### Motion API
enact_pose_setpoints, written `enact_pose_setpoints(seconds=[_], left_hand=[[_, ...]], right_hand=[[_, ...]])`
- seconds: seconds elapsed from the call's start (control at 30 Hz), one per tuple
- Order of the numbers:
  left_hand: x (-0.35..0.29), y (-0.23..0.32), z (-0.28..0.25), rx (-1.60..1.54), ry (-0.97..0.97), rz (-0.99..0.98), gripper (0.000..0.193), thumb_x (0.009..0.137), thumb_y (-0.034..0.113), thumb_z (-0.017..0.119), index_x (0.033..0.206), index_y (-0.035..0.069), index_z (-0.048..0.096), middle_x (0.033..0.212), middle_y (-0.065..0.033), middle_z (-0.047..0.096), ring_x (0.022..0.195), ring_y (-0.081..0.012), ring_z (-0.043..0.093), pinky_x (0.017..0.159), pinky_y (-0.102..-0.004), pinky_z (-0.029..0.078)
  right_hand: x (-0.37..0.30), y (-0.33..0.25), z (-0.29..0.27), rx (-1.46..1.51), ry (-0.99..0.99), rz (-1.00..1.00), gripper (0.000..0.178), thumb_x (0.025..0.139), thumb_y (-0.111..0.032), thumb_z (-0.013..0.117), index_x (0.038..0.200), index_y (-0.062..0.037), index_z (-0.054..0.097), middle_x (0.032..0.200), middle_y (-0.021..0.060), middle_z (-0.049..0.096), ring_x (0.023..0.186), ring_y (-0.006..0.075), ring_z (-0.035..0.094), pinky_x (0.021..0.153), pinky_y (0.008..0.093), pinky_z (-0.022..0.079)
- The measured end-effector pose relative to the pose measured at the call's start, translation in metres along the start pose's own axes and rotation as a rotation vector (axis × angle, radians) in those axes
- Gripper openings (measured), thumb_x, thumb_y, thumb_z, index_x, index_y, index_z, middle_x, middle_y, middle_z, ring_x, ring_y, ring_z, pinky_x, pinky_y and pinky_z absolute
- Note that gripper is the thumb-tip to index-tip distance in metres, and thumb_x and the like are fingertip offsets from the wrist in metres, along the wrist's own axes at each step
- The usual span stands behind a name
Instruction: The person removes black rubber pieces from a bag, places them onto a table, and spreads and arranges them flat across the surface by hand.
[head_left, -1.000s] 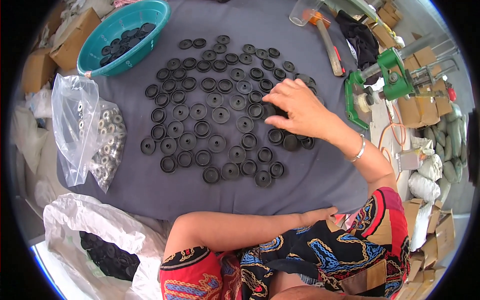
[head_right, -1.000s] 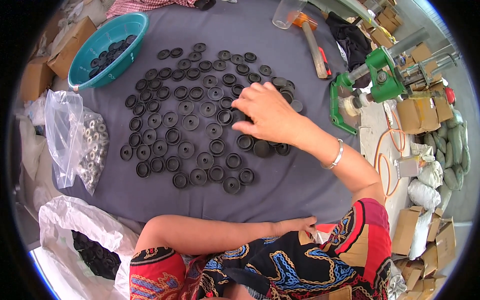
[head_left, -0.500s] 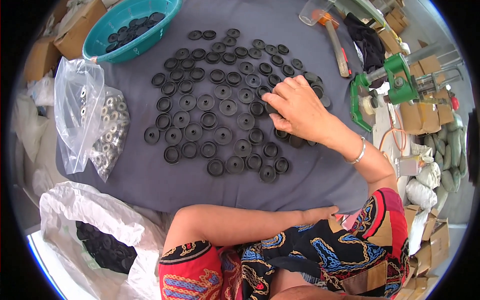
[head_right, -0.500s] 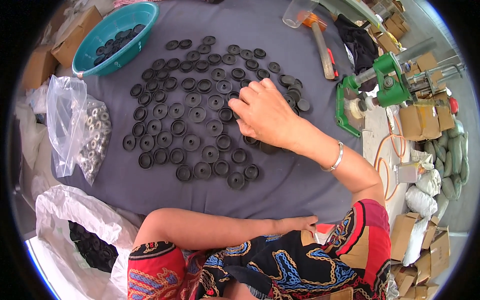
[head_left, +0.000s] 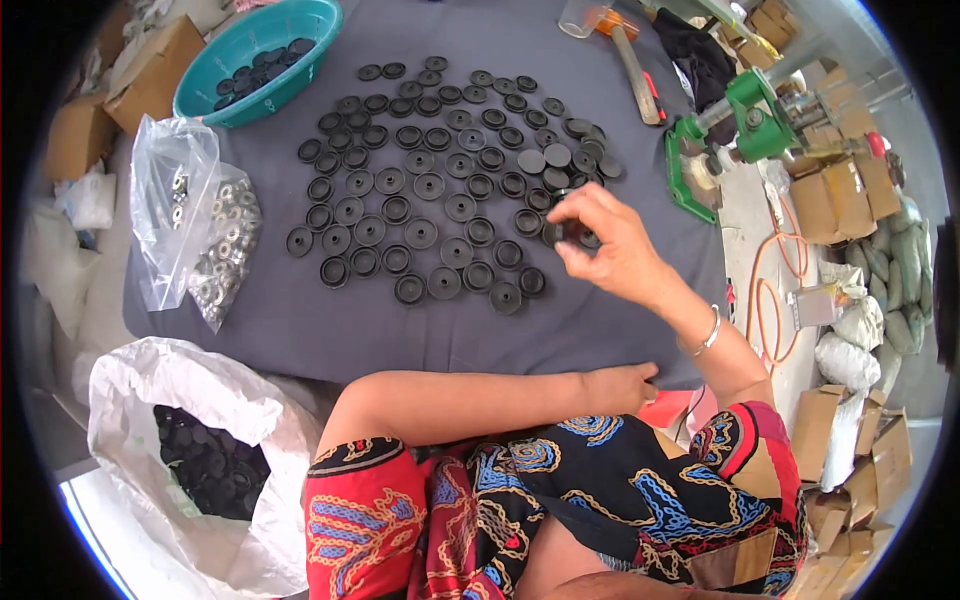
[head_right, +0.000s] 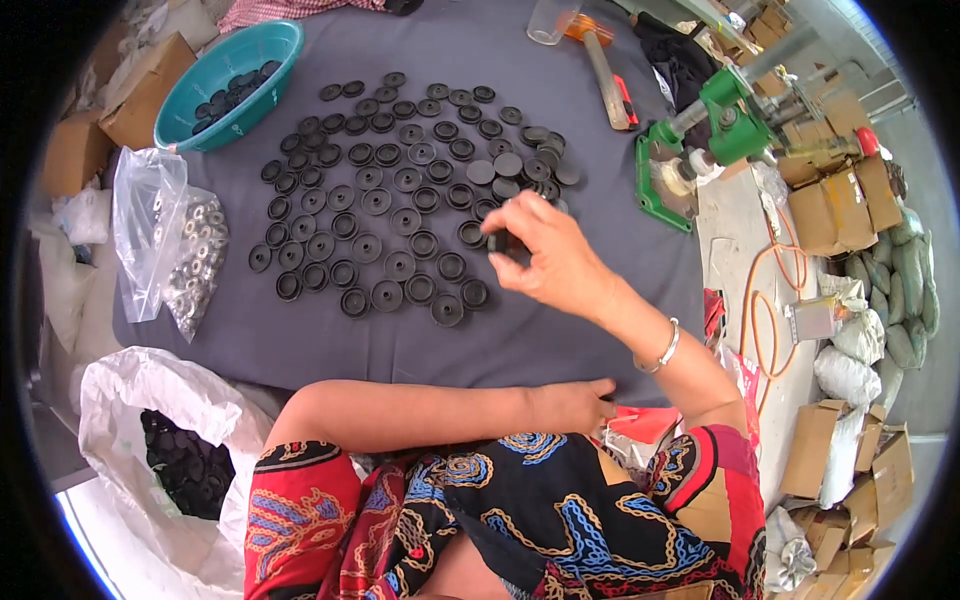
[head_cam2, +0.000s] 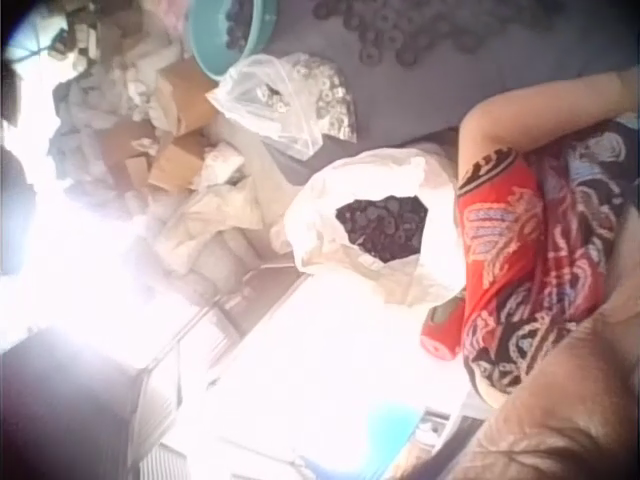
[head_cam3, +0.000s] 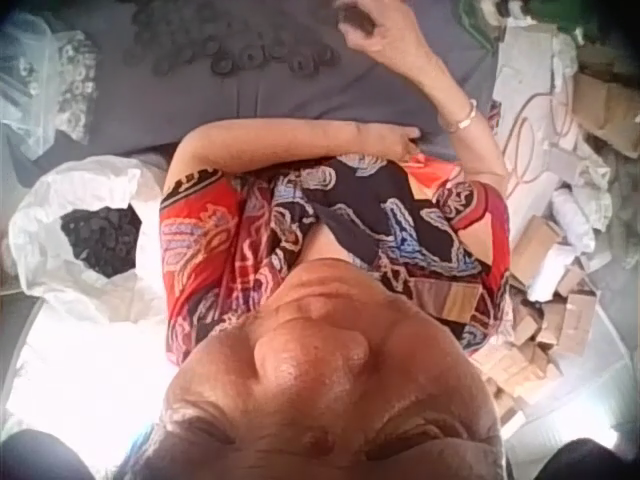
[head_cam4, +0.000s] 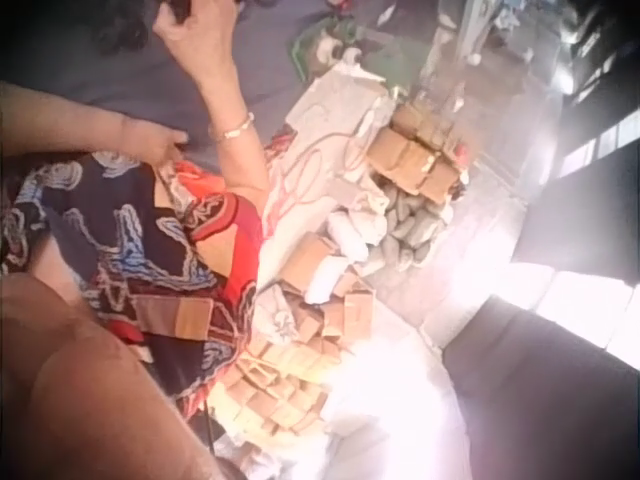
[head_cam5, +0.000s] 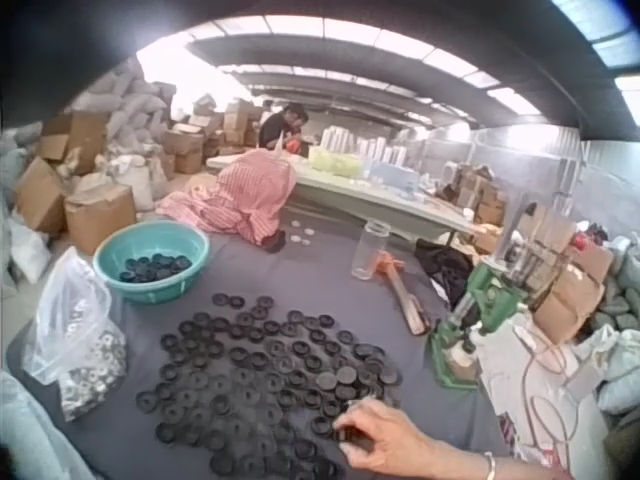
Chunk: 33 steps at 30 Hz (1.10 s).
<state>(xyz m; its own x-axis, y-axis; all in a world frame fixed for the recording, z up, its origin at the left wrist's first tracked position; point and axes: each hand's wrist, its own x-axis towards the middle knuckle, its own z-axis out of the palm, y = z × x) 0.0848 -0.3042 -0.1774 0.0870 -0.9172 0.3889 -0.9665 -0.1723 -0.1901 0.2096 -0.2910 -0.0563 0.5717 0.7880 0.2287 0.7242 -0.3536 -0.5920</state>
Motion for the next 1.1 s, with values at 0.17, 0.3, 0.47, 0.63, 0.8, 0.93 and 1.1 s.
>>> enact_pose_setpoints(seconds=[0.17, 0.3, 0.47, 0.63, 0.8, 0.93, 1.1], left_hand=[[-0.004, -0.005, -0.046, -0.146, -0.195, 0.044, 0.011, 0.074, 0.022, 0.061, 0.065, 0.021, 0.068, 0.083, 0.0063, 0.064, 0.102, -0.0130, 0.053, 0.095, -0.0371, 0.033], [-0.015, 0.013, -0.051, -0.158, 0.008, -0.102, 0.008, 0.072, 0.022, 0.062, 0.072, 0.015, 0.067, 0.083, 0.0026, 0.062, 0.105, -0.0190, 0.053, 0.094, -0.0383, 0.037], [-0.077, 0.025, -0.122, -0.114, 0.416, -0.684, 0.020, 0.071, 0.013, 0.063, 0.090, 0.008, 0.065, 0.094, -0.0070, 0.063, 0.106, -0.0288, 0.057, 0.087, -0.0426, 0.043], [-0.195, 0.025, -0.160, 0.555, 0.548, -1.453, 0.035, 0.076, 0.005, 0.061, 0.111, 0.003, 0.061, 0.112, -0.0149, 0.062, 0.108, -0.0356, 0.054, 0.094, -0.0462, 0.038], [-0.254, 0.026, -0.144, 0.657, 0.442, -1.851, 0.047, 0.086, 0.023, 0.061, 0.128, 0.003, 0.053, 0.127, -0.0175, 0.057, 0.125, -0.0385, 0.045, 0.105, -0.0480, 0.031], [-0.246, 0.020, -0.141, 0.762, 0.338, -2.014, 0.052, 0.088, 0.033, 0.059, 0.129, 0.002, 0.052, 0.130, -0.0179, 0.055, 0.127, -0.0384, 0.044, 0.106, -0.0510, 0.029], [-0.243, 0.019, -0.138, 0.811, 0.266, -2.010, 0.047, 0.084, 0.033, 0.062, 0.120, 0.003, 0.059, 0.130, -0.0179, 0.056, 0.125, -0.0382, 0.046, 0.105, -0.0511, 0.031]], right_hand=[[-0.041, 0.002, 0.015, 0.126, 0.095, 0.043, 0.028, 0.073, -0.003, 0.069, 0.097, -0.0049, 0.053, 0.093, 0.0090, 0.053, 0.080, 0.0233, 0.059, 0.069, 0.0344, 0.049], [-0.055, 0.006, 0.029, 0.013, 0.109, 0.006, 0.027, 0.074, -0.005, 0.069, 0.092, -0.0050, 0.050, 0.096, 0.0096, 0.054, 0.089, 0.0287, 0.057, 0.077, 0.0388, 0.047], [-0.077, 0.020, 0.030, -0.199, 0.092, -0.157, 0.021, 0.076, -0.014, 0.071, 0.088, -0.0076, 0.055, 0.102, 0.0075, 0.061, 0.100, 0.0267, 0.056, 0.088, 0.0396, 0.039], [-0.077, 0.023, 0.019, -0.214, 0.175, -0.231, 0.018, 0.080, -0.017, 0.069, 0.088, -0.0062, 0.058, 0.096, 0.0075, 0.060, 0.094, 0.0272, 0.057, 0.082, 0.0392, 0.043], [-0.042, 0.017, 0.030, -0.231, 0.252, -0.119, 0.021, 0.081, -0.017, 0.068, 0.095, -0.0030, 0.059, 0.094, 0.0110, 0.056, 0.086, 0.0298, 0.060, 0.073, 0.0410, 0.050], [-0.032, 0.024, 0.044, -0.400, 0.185, -0.028, 0.019, 0.083, -0.014, 0.066, 0.097, -0.0028, 0.059, 0.094, 0.0145, 0.055, 0.078, 0.0308, 0.062, 0.070, 0.0417, 0.052], [-0.032, 0.045, 0.040, -0.453, 0.266, -0.089, 0.020, 0.084, -0.011, 0.064, 0.101, -0.0029, 0.060, 0.091, 0.0147, 0.058, 0.075, 0.0312, 0.063, 0.069, 0.0409, 0.052]])
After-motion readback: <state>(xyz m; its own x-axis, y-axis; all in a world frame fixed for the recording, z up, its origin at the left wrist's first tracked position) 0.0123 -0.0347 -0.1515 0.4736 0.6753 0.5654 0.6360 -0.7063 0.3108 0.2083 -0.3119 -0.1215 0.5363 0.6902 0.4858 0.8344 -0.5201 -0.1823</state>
